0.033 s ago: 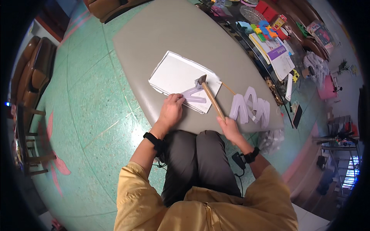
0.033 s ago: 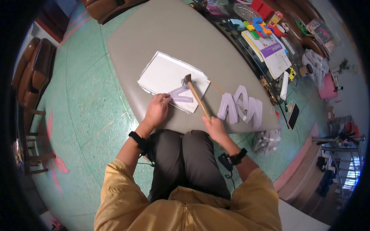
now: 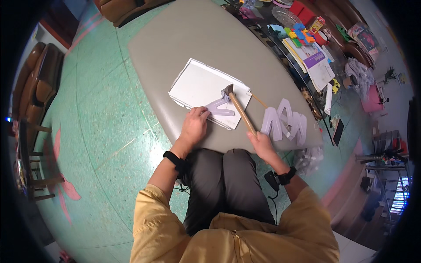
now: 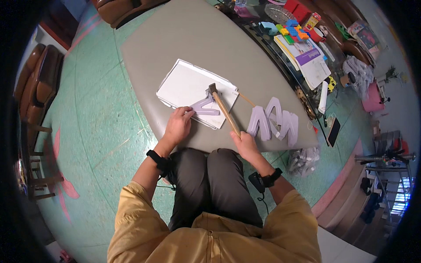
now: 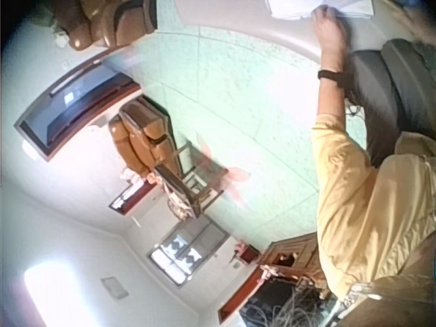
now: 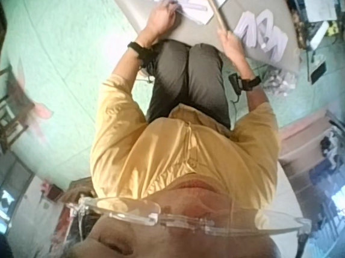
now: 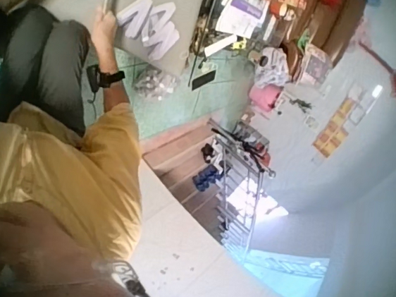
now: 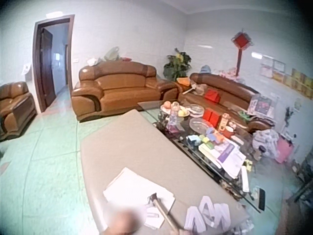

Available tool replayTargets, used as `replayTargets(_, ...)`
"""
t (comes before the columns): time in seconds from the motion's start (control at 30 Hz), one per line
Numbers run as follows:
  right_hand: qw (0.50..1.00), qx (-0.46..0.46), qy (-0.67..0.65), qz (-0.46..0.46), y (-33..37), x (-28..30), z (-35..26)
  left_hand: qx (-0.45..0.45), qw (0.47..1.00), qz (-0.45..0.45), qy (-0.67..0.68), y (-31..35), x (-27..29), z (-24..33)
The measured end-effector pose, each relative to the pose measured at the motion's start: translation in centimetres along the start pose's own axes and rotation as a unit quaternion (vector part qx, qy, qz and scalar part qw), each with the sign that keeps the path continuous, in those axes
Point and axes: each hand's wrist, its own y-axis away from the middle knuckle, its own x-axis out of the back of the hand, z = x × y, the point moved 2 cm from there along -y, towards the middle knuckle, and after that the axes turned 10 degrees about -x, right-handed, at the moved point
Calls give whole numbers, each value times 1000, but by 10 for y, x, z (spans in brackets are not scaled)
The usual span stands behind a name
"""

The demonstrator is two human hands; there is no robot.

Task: The person assembles paper letters by hammering together layers and folding tabs with their hands.

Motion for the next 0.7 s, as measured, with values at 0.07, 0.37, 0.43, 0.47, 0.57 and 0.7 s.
replayTargets(0.07,1000,-5,-22,-2,12,2,-9,11,1000,8,-9,3,0,-6)
replayTargets(0.37,998,-4,1,-60,29,-4,-14,35,999,-16,-14,-3,-5,-7)
replayTargets(0.43,1000,22,-14,-10,42,2,-11,32,999,-13,-17,-3,-6,-6)
replayTargets(0.47,1000,21,-13,-9,36,-1,2,29,999,-11,-21,-4,-7,-6)
replayTargets(0.57,999,34,6,-9,19,-2,25,22,999,-16,-16,-5,-10,-7)
replayTargets(0.7,990,-84,-95,-66,33,5,19,25,999,-19,-18,-3,-8,-10)
